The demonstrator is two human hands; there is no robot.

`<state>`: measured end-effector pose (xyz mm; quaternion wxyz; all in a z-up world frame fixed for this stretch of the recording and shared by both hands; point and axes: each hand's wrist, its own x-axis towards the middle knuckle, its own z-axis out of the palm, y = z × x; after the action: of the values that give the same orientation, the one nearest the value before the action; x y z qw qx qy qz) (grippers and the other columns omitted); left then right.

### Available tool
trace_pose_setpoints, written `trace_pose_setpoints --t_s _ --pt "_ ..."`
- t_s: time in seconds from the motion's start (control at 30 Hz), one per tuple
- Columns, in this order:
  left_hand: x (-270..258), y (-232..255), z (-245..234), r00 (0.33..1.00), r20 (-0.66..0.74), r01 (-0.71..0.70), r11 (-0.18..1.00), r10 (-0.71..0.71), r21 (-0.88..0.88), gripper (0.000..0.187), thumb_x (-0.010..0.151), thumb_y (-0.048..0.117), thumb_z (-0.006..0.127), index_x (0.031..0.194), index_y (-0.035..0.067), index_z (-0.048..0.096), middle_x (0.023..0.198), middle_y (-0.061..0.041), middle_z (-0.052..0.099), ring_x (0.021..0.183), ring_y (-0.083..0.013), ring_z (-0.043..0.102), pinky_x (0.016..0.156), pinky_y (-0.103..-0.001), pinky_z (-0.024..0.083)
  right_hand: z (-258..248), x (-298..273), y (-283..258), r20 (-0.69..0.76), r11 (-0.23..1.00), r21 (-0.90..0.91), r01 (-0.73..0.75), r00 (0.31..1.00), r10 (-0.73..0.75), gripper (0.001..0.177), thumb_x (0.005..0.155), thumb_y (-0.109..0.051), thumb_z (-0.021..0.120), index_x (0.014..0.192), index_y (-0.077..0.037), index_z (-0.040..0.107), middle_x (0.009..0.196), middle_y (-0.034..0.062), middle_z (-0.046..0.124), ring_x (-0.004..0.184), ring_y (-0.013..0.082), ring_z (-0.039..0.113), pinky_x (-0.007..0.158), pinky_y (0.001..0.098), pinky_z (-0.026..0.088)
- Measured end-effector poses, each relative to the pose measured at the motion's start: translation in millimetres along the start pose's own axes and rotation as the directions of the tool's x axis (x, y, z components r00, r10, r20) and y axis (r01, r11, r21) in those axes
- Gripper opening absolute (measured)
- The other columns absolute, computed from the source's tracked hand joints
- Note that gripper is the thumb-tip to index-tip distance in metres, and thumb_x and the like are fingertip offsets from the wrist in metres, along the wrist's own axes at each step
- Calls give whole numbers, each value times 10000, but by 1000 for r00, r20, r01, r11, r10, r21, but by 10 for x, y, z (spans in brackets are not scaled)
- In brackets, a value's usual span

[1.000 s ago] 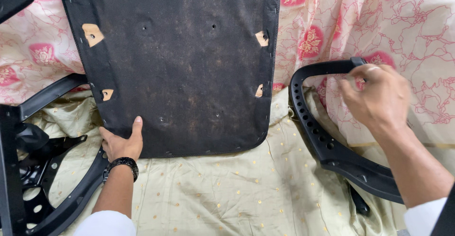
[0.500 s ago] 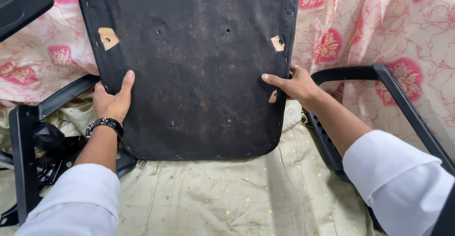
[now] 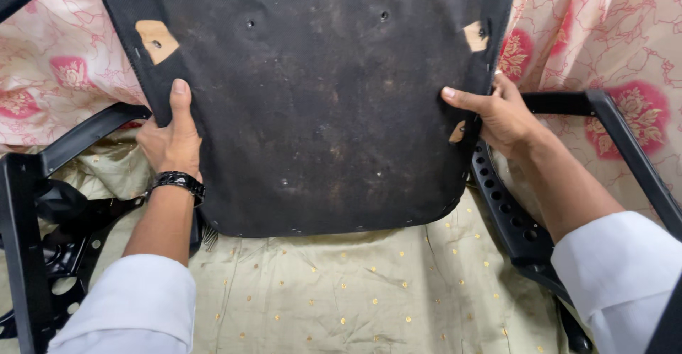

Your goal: The person uses a screwdriver to remove screws from a black plastic frame attached to a fabric-covered chair seat. They unscrew multiple fasteners, detach the frame, and set the components aside on a patterned cloth-covered surface.

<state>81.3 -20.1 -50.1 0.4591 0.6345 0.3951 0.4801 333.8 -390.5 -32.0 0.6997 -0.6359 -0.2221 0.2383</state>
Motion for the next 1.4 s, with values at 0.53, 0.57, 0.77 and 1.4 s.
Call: trace_pose_setpoints --t_s 0.53,0.57,0.77,1.4 --pt "-177 119 448 995 -56 91 994 -88 61 1037 655 715 747 1324 -61 587 1197 -194 714 943 -280 765 716 -384 636 -400 -4 24 -87 999 -2 -42 995 41 586 873 -113 750 1387 -15 486 1195 188 661 982 313 710 603 465 601" --pt "-161 103 431 997 -72 42 995 -36 86 1045 702 736 761 1316 -93 593 1205 -213 712 969 -271 762 742 -362 636 -389 8 35 -77 999 1 -37 996 37 577 881 -112 753 1386 -3 496 1195 193 663 988 320 709 611 472 600" --pt "-181 -11 359 993 -114 -27 995 38 95 1047 718 771 744 1256 -118 619 1158 -220 711 918 -242 760 655 -348 652 -277 62 127 -61 998 18 -59 996 60 585 878 -104 750 1401 -32 497 1230 166 673 1055 297 705 673 465 607" --pt "-213 171 381 992 -123 8 1000 -11 -25 942 770 714 721 1259 -85 624 1016 -192 761 747 -261 740 586 -398 625 -424 34 -84 -112 999 -32 -34 993 30 654 915 -98 738 1470 -15 401 1248 229 649 1036 349 739 695 488 635"
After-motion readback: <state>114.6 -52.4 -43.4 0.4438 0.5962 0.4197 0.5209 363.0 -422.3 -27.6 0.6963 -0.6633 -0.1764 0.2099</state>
